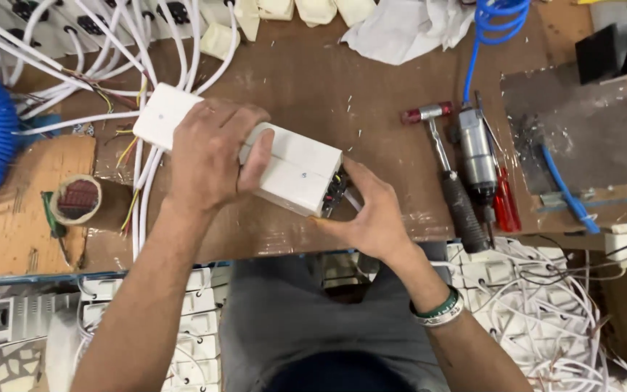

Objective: The person sits at a workbench and assembles white plastic enclosure boxes. They use a screwdriver to drive screws into the box sides, thread a white cable through an opening, press small white plastic fittings onto the box, and turn the box over to work on other sides.

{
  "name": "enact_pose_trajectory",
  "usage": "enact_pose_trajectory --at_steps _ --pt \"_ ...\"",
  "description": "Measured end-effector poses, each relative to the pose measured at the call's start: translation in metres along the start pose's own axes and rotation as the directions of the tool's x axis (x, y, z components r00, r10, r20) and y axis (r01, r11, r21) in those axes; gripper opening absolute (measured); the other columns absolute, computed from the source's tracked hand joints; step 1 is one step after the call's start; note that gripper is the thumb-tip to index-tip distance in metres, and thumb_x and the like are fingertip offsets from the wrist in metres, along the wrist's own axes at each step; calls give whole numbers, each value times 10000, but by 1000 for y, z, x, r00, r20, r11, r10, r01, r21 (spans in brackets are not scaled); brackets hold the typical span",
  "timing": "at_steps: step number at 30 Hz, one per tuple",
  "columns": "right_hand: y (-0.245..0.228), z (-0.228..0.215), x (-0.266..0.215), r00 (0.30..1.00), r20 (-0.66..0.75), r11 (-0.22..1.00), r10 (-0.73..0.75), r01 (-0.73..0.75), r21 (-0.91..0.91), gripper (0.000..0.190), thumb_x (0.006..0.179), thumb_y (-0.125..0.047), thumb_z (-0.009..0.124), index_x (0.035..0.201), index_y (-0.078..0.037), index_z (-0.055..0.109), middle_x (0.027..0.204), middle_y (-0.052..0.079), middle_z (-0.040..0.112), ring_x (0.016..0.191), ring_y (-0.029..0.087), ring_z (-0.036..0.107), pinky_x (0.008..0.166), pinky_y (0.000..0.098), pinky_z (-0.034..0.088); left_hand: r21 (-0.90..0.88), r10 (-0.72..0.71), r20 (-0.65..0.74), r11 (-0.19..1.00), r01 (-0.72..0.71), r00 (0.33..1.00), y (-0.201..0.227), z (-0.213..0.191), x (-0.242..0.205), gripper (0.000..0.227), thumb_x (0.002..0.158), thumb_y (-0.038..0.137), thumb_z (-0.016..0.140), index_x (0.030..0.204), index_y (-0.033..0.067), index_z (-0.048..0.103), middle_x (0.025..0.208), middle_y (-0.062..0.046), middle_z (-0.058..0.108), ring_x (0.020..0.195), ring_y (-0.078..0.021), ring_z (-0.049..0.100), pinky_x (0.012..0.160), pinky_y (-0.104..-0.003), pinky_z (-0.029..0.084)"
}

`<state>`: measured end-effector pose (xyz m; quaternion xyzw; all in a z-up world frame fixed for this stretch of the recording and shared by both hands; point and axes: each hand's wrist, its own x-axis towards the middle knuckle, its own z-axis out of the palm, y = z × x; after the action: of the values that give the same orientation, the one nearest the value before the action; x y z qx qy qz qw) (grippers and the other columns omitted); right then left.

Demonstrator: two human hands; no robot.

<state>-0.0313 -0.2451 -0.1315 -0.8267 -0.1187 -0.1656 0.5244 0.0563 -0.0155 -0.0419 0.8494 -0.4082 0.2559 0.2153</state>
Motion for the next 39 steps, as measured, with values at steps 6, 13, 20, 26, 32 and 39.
enact_pose_trajectory --at_steps 6,13,20,26,32,39 --pt "18 -8 13 994 103 997 28 -35 69 918 650 -226 954 1406 75 528 1311 204 675 1214 268 685 1028 362 539 37 -112 -81 993 115 990 7 11 4 159 1015 194 625 1029 51 694 1004 -145 726 984 -358 689 968 -481 521" --pt "18 1 6 990 113 989 80 -93 113 955 685 -236 942 1462 60 474 1365 201 653 1280 269 644 1084 375 497 -28 -182 -108 983 181 977 12 7 6 158 1017 186 617 1005 46 692 988 -146 723 959 -367 677 939 -485 516" --pt "15 -3 5 984 142 994 109 -109 -6 924 722 -273 922 1460 39 462 1378 201 623 1288 305 630 1072 388 499 -17 -239 -192 971 240 952 16 18 6 139 1005 166 654 973 36 692 929 -156 718 913 -370 694 925 -478 524" --pt "51 -58 56 762 589 925 270 -375 61 922 701 -286 924 1474 -39 485 1433 134 606 1344 261 554 1103 409 452 -10 -271 -240 961 277 932 19 21 8 160 976 194 691 936 38 690 892 -165 714 879 -377 690 907 -474 527" --pt "106 -26 205 964 255 948 73 13 -319 697 839 -402 867 1370 -30 610 1330 137 678 1241 306 669 1071 388 533 -41 -272 -233 962 270 934 18 21 9 145 960 184 670 952 41 689 915 -152 721 907 -364 700 926 -474 529" --pt "144 17 325 921 274 716 277 -8 -698 1127 620 -621 926 1485 -98 427 1512 184 405 1362 414 362 1014 559 342 -66 -303 -242 953 296 922 17 21 10 137 936 183 669 950 48 688 932 -148 726 910 -361 699 932 -468 532"
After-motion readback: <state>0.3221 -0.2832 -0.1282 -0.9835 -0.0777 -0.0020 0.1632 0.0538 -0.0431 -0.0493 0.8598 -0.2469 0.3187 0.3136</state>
